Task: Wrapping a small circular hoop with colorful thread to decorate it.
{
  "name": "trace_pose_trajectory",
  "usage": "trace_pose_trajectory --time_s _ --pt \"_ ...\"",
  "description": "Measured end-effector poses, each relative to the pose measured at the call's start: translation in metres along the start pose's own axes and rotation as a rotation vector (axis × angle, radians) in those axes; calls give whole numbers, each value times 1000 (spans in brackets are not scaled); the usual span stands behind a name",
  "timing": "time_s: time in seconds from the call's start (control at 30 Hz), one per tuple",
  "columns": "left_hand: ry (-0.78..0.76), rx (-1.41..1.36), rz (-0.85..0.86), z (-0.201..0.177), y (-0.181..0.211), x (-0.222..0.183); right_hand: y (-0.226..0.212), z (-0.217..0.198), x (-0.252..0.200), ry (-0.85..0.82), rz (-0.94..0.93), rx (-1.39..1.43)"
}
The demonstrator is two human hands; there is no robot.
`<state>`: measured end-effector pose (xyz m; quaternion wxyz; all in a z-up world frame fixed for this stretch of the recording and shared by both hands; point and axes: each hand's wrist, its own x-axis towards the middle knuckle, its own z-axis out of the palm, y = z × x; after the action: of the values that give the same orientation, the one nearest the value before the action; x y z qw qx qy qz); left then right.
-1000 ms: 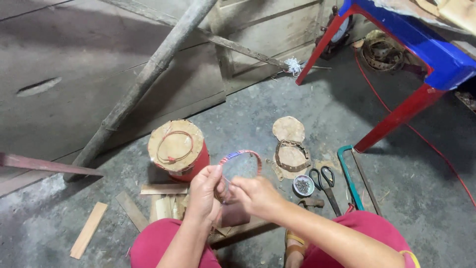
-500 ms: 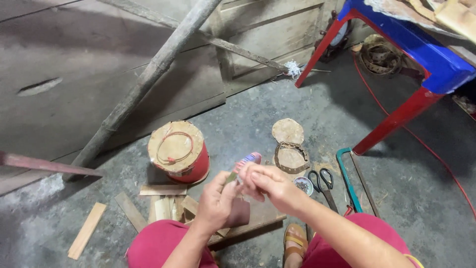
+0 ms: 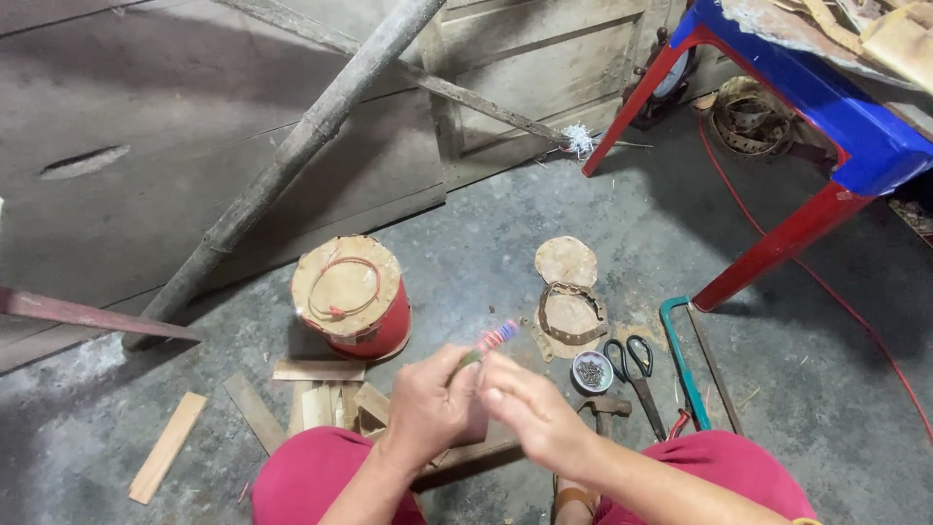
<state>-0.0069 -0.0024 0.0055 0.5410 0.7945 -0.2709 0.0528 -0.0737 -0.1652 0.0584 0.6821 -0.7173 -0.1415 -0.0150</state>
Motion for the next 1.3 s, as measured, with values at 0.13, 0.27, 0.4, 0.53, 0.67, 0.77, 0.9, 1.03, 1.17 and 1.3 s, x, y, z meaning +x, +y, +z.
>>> trace_pose_trajectory --time_s 0.13,0.27,0.4,0.53,0.67,0.77,0.9,1.03,1.17,1.3 --pt "-188 298 153 4 -5 -1 -2 -20 8 -217 -136 -533" --pt "-273 367 531 4 11 -8 -2 -53 34 -386 135 -650" --pt "-291 291 691 1 28 -7 17 -51 47 -458 266 -781" --pt "-194 252 670 -1 25 -12 32 -44 53 -573 258 -680" --pt "-192 209 549 -2 25 -15 12 -42 61 -582 530 -621" --pt "-76 186 326 5 -1 -21 40 -60 69 -388 353 -874" --pt "51 -147 -334 8 -11 0 22 -91 69 174 -47 -1100" --pt "244 -794 -755 19 -60 -2 29 -50 44 82 -222 -755" --pt "248 -1074 -871 18 -58 0 45 2 31 -207 208 -664" --pt "349 -869 -752 -3 -66 12 42 22 10 -43 70 -763"
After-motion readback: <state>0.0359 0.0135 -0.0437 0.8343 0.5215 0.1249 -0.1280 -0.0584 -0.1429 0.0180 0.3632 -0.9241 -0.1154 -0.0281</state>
